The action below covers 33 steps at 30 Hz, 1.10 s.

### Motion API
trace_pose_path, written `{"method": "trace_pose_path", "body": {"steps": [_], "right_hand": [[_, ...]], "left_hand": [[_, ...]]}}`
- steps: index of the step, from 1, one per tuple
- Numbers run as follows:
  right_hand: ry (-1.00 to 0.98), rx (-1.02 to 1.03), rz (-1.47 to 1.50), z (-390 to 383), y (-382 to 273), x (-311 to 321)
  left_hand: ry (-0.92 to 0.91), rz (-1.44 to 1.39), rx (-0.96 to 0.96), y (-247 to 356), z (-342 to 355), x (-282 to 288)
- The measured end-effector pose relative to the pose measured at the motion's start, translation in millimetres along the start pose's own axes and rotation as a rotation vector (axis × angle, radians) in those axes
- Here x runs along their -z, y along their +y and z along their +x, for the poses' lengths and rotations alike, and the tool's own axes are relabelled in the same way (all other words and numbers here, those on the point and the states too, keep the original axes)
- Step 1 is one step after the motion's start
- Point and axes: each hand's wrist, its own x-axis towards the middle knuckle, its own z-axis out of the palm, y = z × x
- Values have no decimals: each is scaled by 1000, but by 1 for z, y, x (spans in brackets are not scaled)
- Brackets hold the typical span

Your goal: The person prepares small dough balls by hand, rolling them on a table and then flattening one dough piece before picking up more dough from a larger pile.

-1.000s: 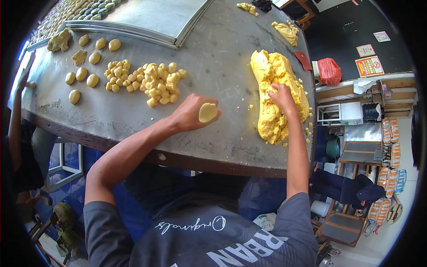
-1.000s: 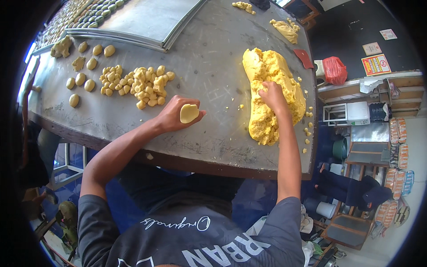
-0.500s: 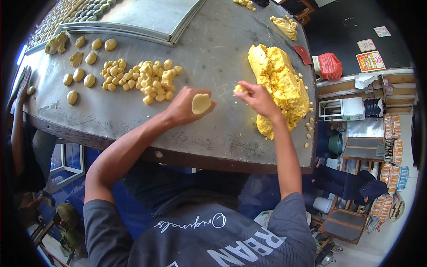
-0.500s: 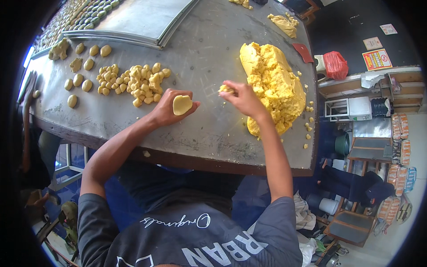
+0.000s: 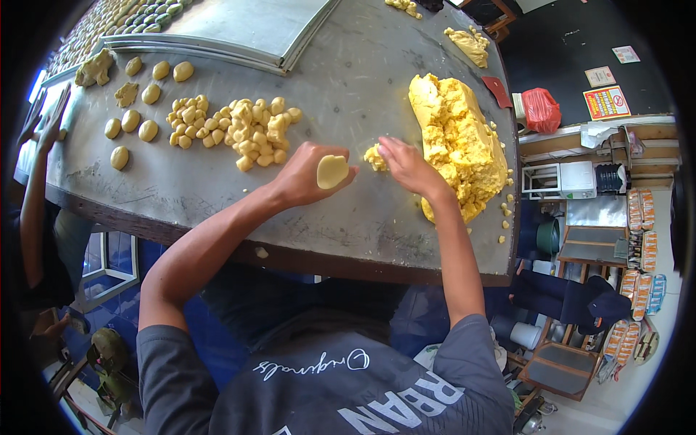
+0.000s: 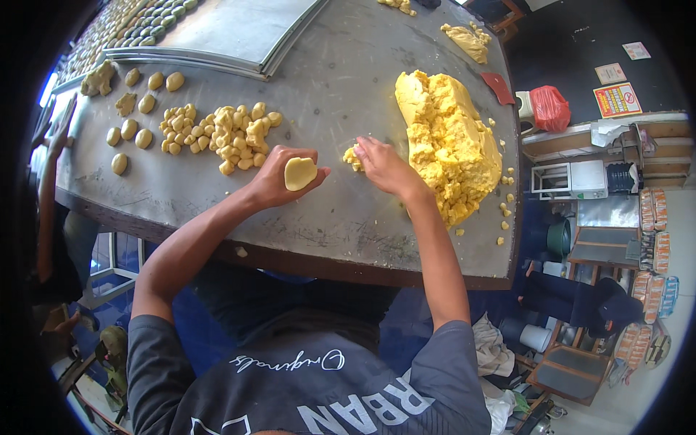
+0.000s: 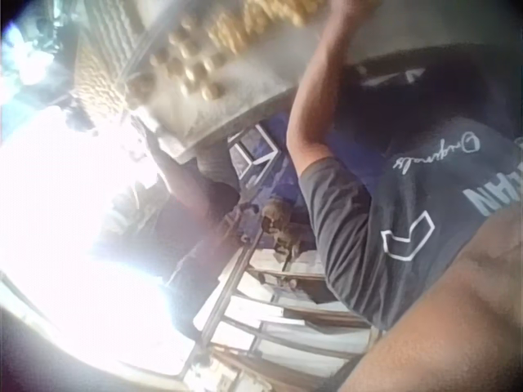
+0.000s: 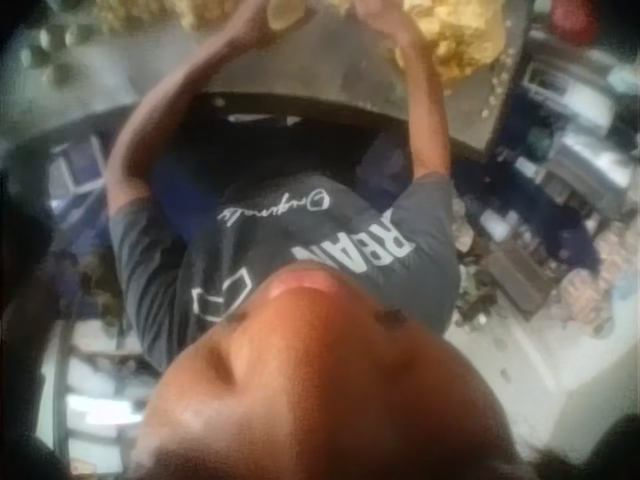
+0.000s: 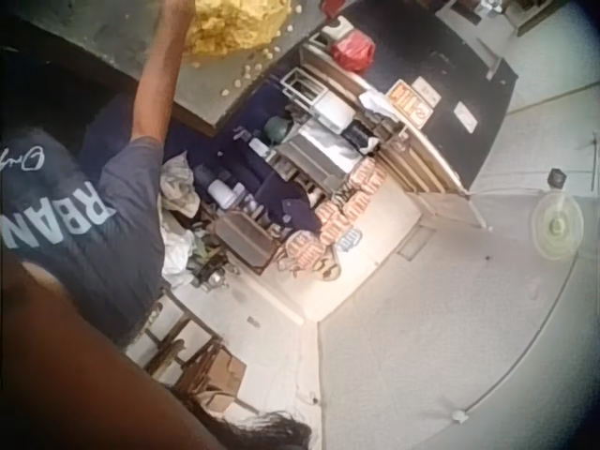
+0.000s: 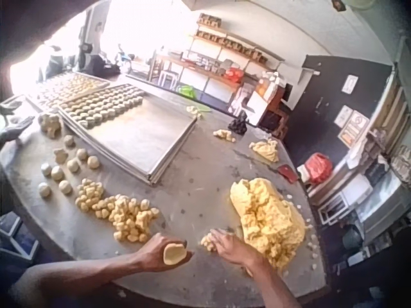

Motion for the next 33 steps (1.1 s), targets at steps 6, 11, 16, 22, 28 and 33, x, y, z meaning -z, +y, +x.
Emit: {"method": "trace_pose_path", "body": {"steps": [6, 11, 16, 22, 28, 33], "right_hand": [[42, 41, -259, 4, -29, -32], [96, 217, -509, -5, -7, -55], [225, 329, -438, -12, 5, -58], [54, 235, -365, -18, 7, -50], [139, 11, -37, -4, -10, 7], [358, -198, -356, 4, 41, 40]], "left_hand": [[27, -33, 14, -1, 1, 0], [28, -27, -55, 1, 1, -2], [32, -17, -68, -3, 0, -6], [23, -6, -42, 0, 1, -6], [46, 26, -47, -4, -1, -1], [39, 5, -43, -2, 0, -3]]}}
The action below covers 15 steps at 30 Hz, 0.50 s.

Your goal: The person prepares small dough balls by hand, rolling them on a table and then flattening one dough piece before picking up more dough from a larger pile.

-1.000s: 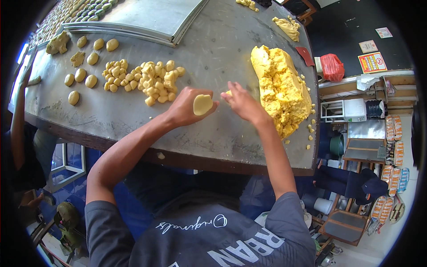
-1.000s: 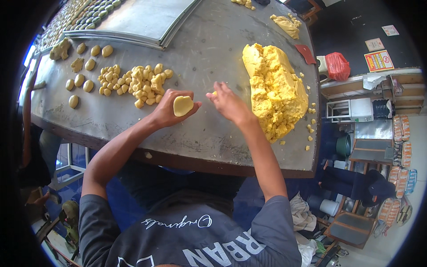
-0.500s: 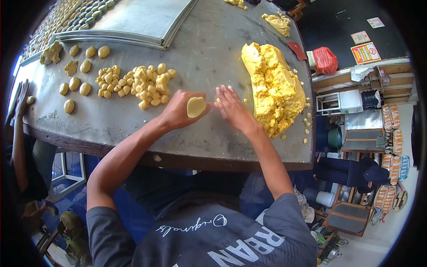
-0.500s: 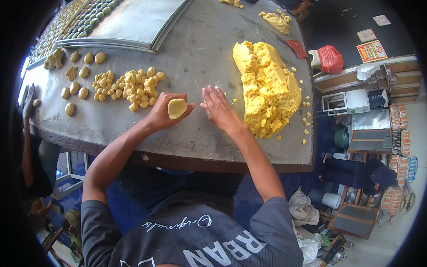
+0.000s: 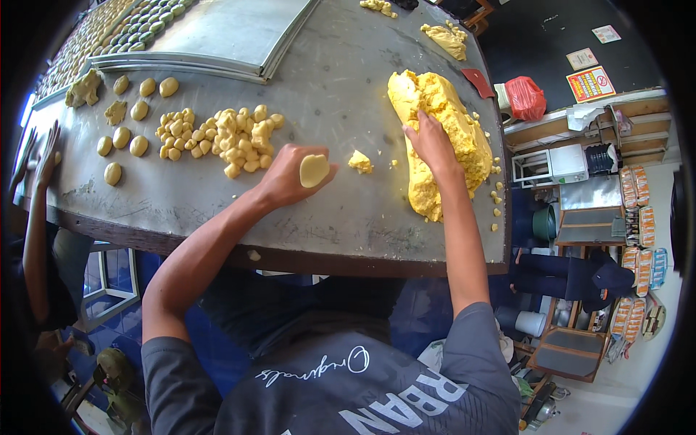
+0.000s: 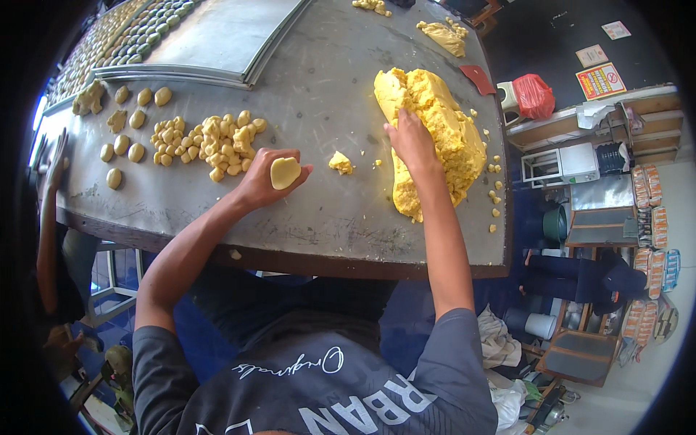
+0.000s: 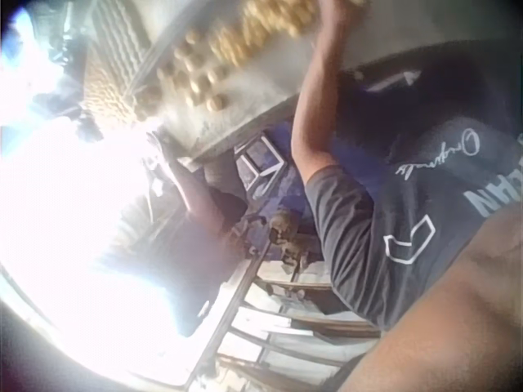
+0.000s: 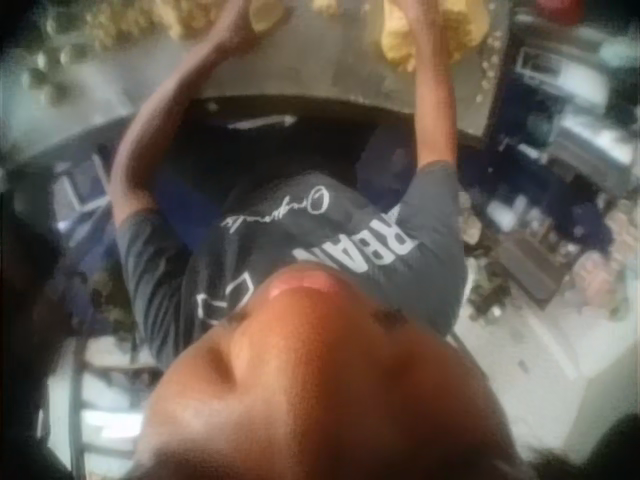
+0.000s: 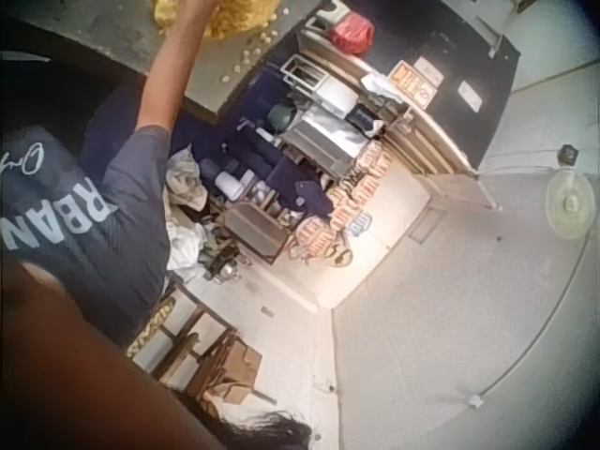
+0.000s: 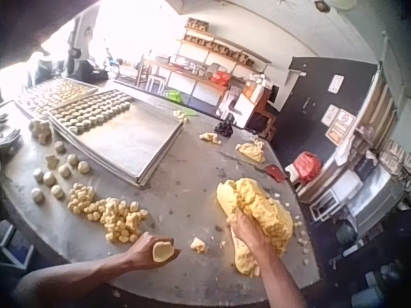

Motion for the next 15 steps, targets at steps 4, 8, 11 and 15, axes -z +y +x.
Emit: {"method": "trace_pose_path", "body": {"steps": [4, 8, 11, 15], "right_hand": [[-35, -27, -152, -4, 16, -22], [67, 93, -176, -5, 28, -36], [91, 100, -178, -6, 24, -37], [89, 104, -109, -12, 27, -35]], "left_hand": [[7, 8, -63, -1, -1, -2], [-10, 4, -38, -1, 0, -3], [-3, -2, -39, -2, -2, 0], [-22, 12, -12, 2, -1, 1]]}}
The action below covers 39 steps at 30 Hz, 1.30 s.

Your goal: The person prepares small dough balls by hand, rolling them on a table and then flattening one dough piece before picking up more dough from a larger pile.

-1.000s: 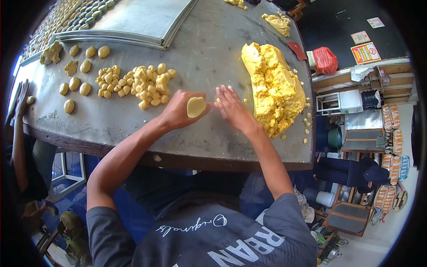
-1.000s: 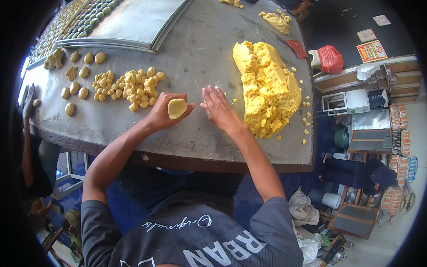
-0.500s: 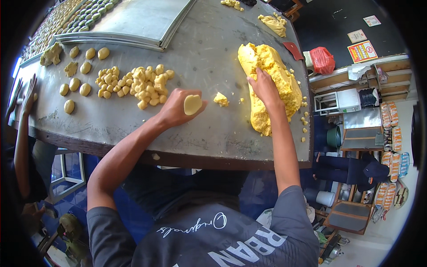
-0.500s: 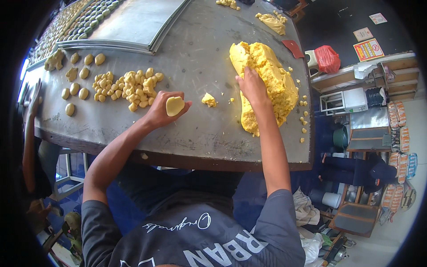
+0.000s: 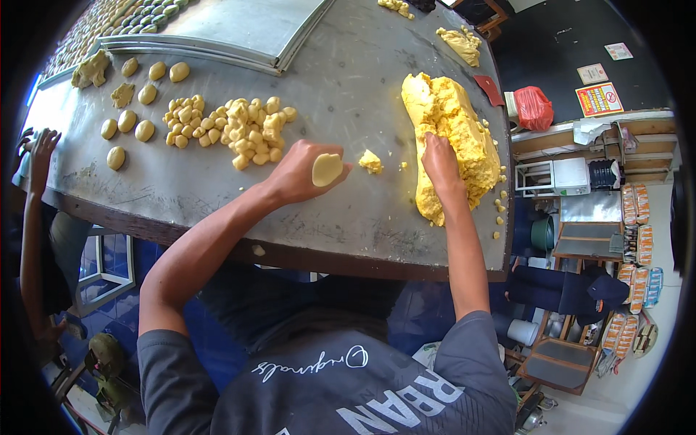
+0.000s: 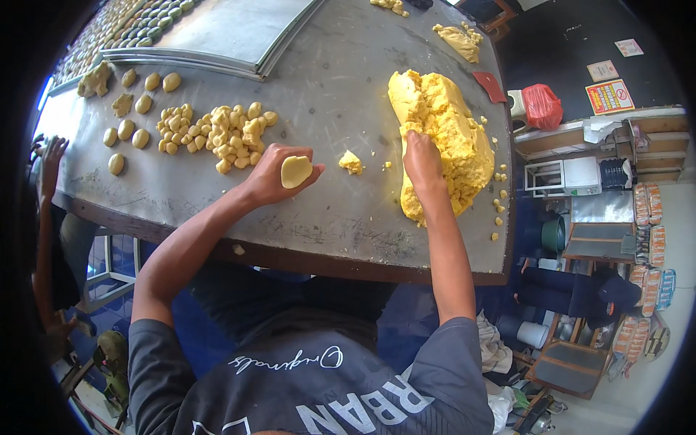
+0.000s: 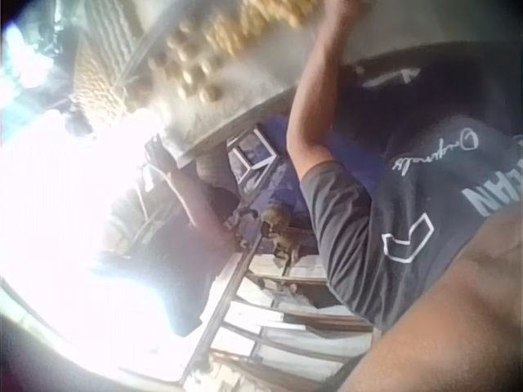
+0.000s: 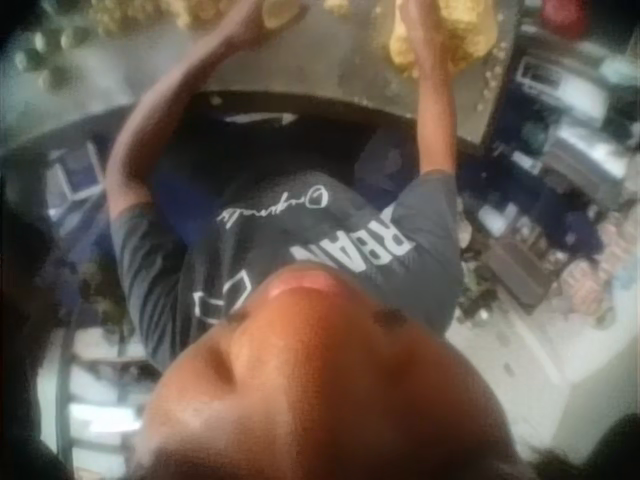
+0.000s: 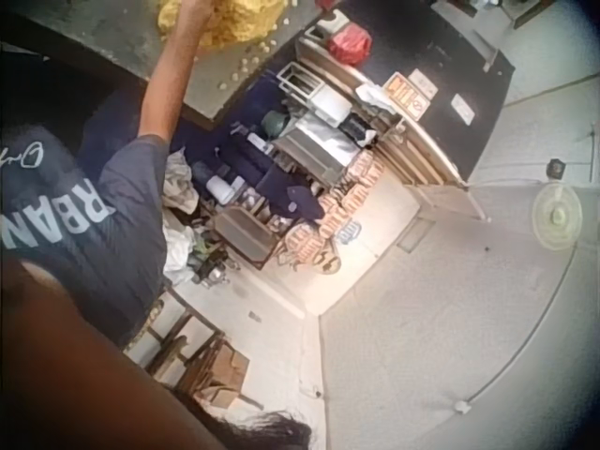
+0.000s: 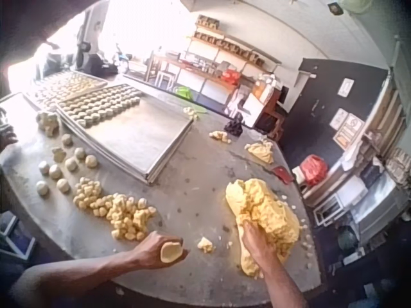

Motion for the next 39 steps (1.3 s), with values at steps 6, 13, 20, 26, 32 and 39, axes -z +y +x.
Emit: {"method": "trace_pose_path", "body": {"steps": [6, 13, 20, 26, 32, 39], "right_hand": [[35, 67, 165, -8, 8, 11], [110, -54, 306, -14, 7, 23], [90, -255, 994, -5, 1, 29], [-72, -219, 1225, -1, -32, 16], [-147, 85, 815, -17, -76, -11], [-155, 50, 655, -28, -70, -26]], "left_hand": [[-40, 13, 44, 5, 1, 1], [-53, 34, 53, 2, 0, 1], [-70, 34, 109, 0, 1, 0], [-77, 38, 109, -1, 3, -1], [-48, 56, 81, -2, 2, 1], [-53, 41, 87, -3, 2, 0]]}}
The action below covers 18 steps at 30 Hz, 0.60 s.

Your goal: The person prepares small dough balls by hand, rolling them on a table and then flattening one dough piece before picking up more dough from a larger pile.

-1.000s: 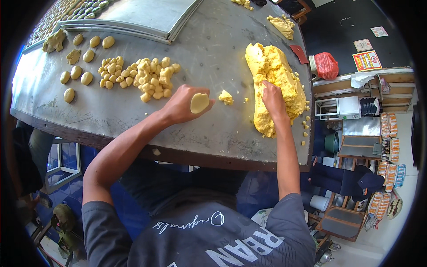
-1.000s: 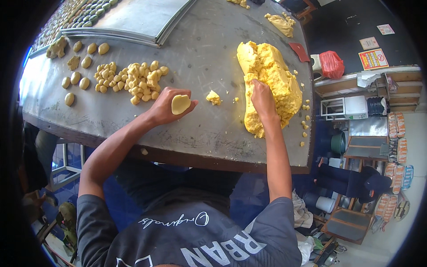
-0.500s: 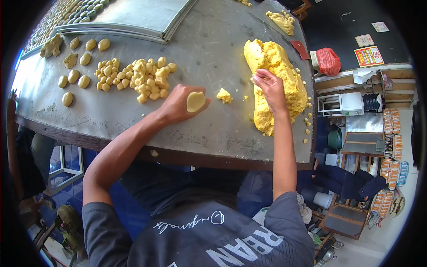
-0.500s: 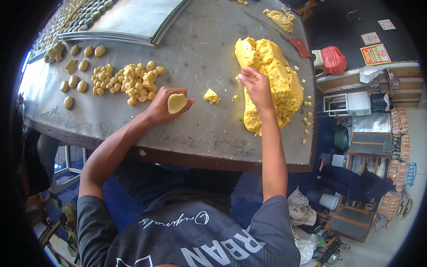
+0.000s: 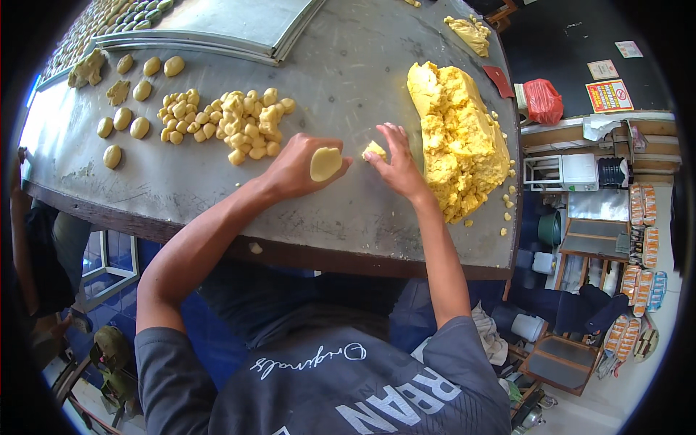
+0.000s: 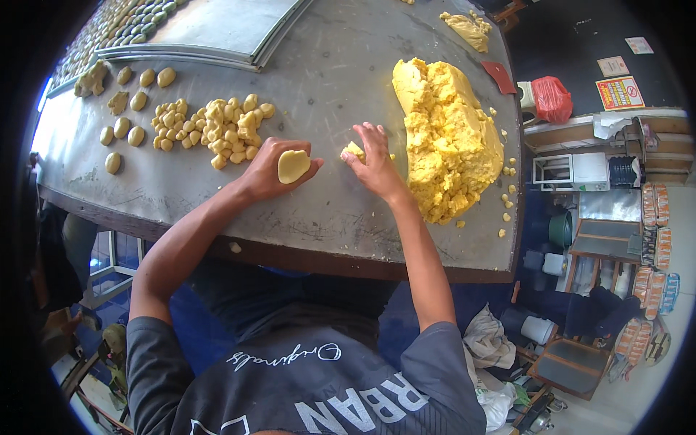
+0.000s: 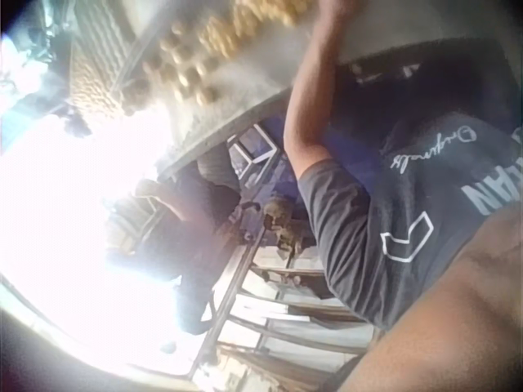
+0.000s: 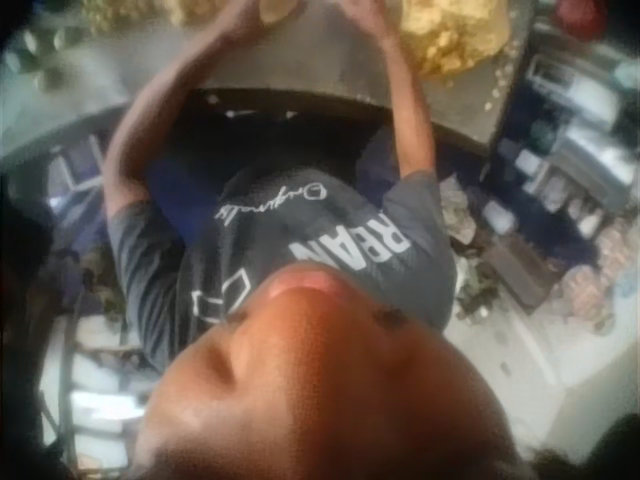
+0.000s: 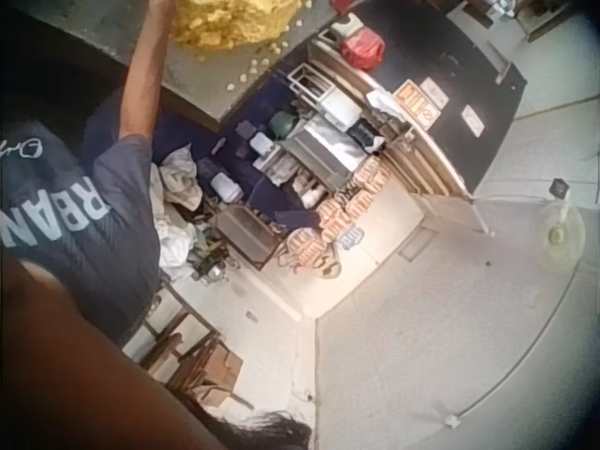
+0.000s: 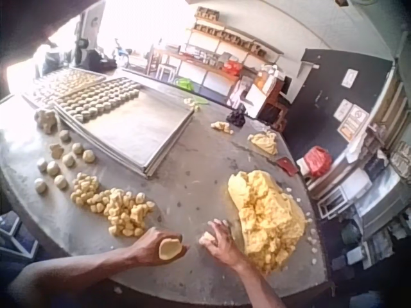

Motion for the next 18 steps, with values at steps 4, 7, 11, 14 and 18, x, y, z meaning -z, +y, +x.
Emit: {"method": "trace_pose_path", "body": {"steps": [4, 7, 11, 14, 18], "right_hand": [[-34, -7, 312, 2, -7, 8], [-53, 25, 370, 5, -8, 14], [-147, 142, -263, -1, -18, 5], [-227, 118, -226, 7, -17, 7], [-164, -81, 78, 19, -36, 15]], "left_hand": [[3, 20, -26, -1, 1, -1], [-14, 3, 12, 1, 1, 2], [-15, 7, -2, 0, 0, -1], [-4, 17, -28, 1, 2, -3], [-5, -13, 28, 2, 2, 2]]}}
